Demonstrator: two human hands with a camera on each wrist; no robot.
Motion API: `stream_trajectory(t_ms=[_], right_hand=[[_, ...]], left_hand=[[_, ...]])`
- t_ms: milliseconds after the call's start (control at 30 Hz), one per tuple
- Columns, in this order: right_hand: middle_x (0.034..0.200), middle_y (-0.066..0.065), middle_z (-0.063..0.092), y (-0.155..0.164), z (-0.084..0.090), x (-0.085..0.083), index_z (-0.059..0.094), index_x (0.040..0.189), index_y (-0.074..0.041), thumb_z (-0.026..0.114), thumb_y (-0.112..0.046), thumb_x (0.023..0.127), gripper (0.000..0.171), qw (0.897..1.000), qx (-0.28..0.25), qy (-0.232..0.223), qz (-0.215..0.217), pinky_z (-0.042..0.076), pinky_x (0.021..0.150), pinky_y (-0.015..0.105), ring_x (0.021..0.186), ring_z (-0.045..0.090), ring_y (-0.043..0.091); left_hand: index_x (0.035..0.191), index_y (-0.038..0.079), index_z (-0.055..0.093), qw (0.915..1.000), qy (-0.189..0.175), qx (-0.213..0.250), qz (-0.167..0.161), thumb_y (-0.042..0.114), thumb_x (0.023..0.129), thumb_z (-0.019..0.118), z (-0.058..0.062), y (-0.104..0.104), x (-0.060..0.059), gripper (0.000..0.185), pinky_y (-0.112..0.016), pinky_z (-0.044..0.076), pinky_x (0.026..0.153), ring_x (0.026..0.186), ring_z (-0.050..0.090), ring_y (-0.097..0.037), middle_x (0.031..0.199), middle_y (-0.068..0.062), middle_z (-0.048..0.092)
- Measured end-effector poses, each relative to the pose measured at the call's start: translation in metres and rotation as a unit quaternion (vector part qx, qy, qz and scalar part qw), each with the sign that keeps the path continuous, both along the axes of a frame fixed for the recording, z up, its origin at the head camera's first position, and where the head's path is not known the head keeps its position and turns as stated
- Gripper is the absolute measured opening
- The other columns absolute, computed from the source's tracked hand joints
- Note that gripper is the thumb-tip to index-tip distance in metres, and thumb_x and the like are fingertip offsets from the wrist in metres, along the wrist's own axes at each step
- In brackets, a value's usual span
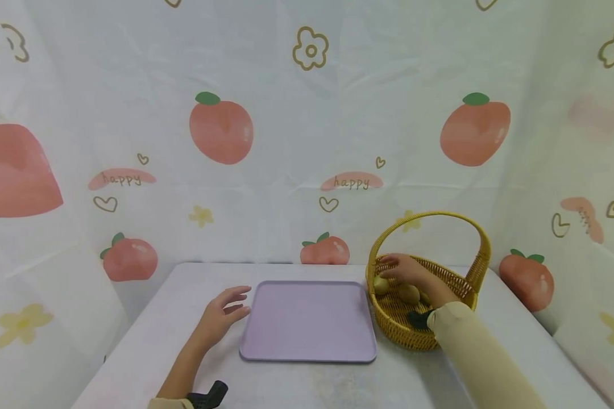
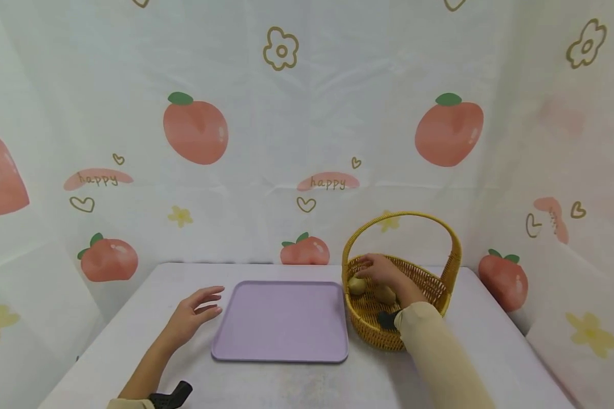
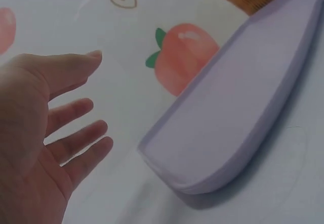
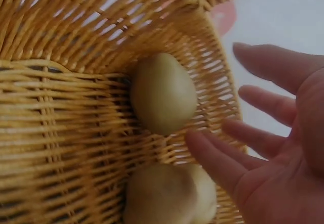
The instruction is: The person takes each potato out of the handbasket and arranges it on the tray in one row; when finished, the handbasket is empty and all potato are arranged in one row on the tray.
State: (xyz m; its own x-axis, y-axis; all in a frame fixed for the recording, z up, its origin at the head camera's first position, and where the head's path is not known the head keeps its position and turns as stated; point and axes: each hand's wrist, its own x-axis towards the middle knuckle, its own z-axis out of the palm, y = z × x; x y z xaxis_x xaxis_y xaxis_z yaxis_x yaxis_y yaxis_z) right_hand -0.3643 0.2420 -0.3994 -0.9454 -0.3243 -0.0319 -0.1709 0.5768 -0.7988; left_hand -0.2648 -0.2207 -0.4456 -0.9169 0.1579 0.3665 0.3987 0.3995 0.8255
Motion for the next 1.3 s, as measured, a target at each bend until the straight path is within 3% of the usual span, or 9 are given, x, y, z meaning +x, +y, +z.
stream_trajectory(t_ms=[133,233,367,667,1033,1300], right_hand=[[0.126,0.033,0.051,-0.004,-0.01,-0.005,0.054,0.127,0.009,0.068,-0.011,0.089,0.046,0.999,0.046,0.01,0.019,0.05,0.083,0.047,0.107,0.057,0.038],[0.12,0.027,0.057,-0.006,-0.014,-0.007,0.059,0.122,0.005,0.071,-0.013,0.086,0.043,0.994,0.099,0.024,0.032,0.047,0.087,0.048,0.105,0.056,0.035],[0.113,0.023,0.059,-0.008,-0.014,-0.008,0.059,0.122,0.006,0.073,-0.01,0.082,0.045,0.991,0.124,0.018,0.055,0.045,0.088,0.048,0.1,0.055,0.033],[0.095,0.012,0.056,-0.014,-0.012,-0.01,0.061,0.107,-0.002,0.072,-0.001,0.08,0.029,0.989,0.123,-0.017,0.08,0.044,0.071,0.035,0.082,0.052,0.023],[0.093,0.009,0.057,-0.016,-0.005,-0.006,0.064,0.101,-0.003,0.074,0.004,0.073,0.031,0.982,0.165,-0.011,0.091,0.046,0.066,0.033,0.074,0.05,0.02],[0.09,0.009,0.057,-0.018,-0.003,-0.002,0.062,0.105,-0.004,0.071,0.005,0.075,0.032,0.98,0.157,-0.099,0.065,0.05,0.067,0.036,0.077,0.055,0.023]], left_hand=[[0.133,-0.001,0.054,0.9982,-0.057,0.021,-0.005,0.003,0.088,0.069,-0.01,0.004,-0.002,0.047,-0.046,0.046,0.094,0.117,0.054,-0.044,0.135,-0.023,0.051],[0.137,0.001,0.051,0.9943,-0.099,0.03,-0.026,0.007,0.09,0.068,-0.025,0.0,-0.008,0.05,-0.042,0.049,0.092,0.118,0.054,-0.041,0.136,-0.025,0.05],[0.138,-0.003,0.048,0.99,-0.123,0.037,-0.058,0.009,0.09,0.068,-0.032,-0.004,-0.007,0.054,-0.038,0.05,0.09,0.118,0.054,-0.042,0.132,-0.029,0.051],[0.138,-0.004,0.048,0.9895,-0.125,0.035,-0.064,0.01,0.088,0.07,-0.037,-0.005,-0.009,0.056,-0.03,0.049,0.089,0.12,0.051,-0.041,0.136,-0.027,0.05],[0.136,-0.01,0.046,0.9902,-0.113,0.043,-0.07,0.008,0.087,0.072,-0.034,-0.006,-0.006,0.059,-0.038,0.046,0.096,0.12,0.051,-0.044,0.134,-0.03,0.049],[0.136,-0.002,0.051,0.9916,-0.113,0.049,-0.038,0.007,0.085,0.073,-0.033,-0.009,-0.005,0.057,-0.03,0.05,0.087,0.116,0.055,-0.04,0.135,-0.025,0.051]])
